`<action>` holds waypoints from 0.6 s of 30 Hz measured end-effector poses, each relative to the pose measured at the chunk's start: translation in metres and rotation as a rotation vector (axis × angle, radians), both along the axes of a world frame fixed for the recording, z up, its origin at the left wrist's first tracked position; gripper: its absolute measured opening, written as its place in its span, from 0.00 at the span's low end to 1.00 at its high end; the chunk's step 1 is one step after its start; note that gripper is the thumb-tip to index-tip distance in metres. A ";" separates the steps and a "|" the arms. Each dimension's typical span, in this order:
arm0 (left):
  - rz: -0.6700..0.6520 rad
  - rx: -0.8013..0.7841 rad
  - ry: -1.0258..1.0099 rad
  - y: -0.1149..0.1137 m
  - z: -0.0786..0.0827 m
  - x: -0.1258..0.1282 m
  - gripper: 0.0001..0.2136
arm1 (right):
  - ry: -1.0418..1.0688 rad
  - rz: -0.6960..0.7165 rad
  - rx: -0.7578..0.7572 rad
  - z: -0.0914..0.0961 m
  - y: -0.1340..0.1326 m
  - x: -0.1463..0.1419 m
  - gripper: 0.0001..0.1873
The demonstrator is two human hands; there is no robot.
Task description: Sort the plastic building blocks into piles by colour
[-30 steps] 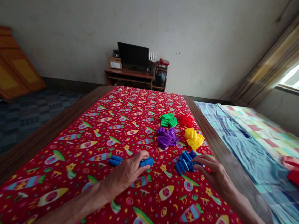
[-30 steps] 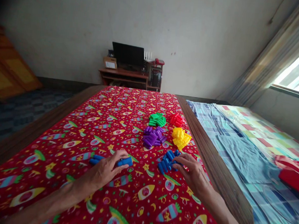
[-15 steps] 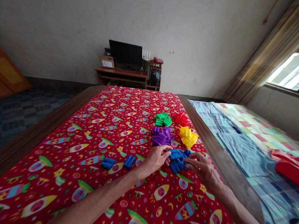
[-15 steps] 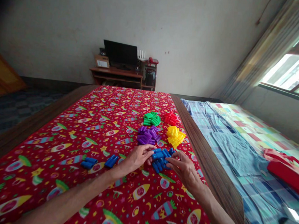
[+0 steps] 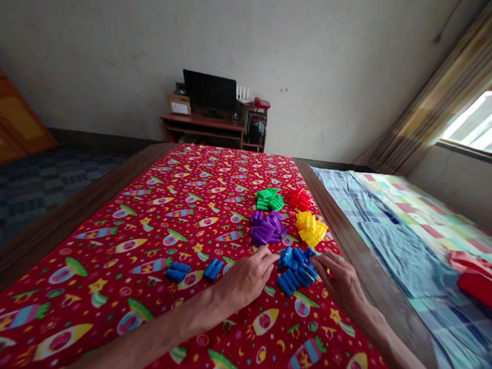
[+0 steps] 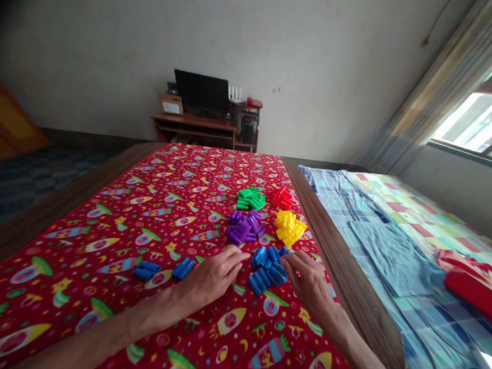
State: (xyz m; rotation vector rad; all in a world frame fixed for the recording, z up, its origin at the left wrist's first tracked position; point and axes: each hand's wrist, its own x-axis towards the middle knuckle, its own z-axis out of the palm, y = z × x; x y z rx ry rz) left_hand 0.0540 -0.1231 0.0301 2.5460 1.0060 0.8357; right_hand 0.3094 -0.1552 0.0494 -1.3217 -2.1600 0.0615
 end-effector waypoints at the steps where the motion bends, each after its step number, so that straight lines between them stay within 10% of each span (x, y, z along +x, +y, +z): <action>1: 0.003 0.025 0.060 -0.004 0.006 -0.013 0.14 | 0.004 0.014 0.003 0.003 0.000 -0.002 0.13; 11: 0.285 0.111 0.308 0.004 -0.021 -0.157 0.20 | -0.069 0.405 0.008 0.015 0.006 -0.079 0.12; 18: 0.250 -0.030 0.245 -0.006 -0.017 -0.176 0.14 | -0.336 0.581 0.000 0.001 0.022 -0.175 0.14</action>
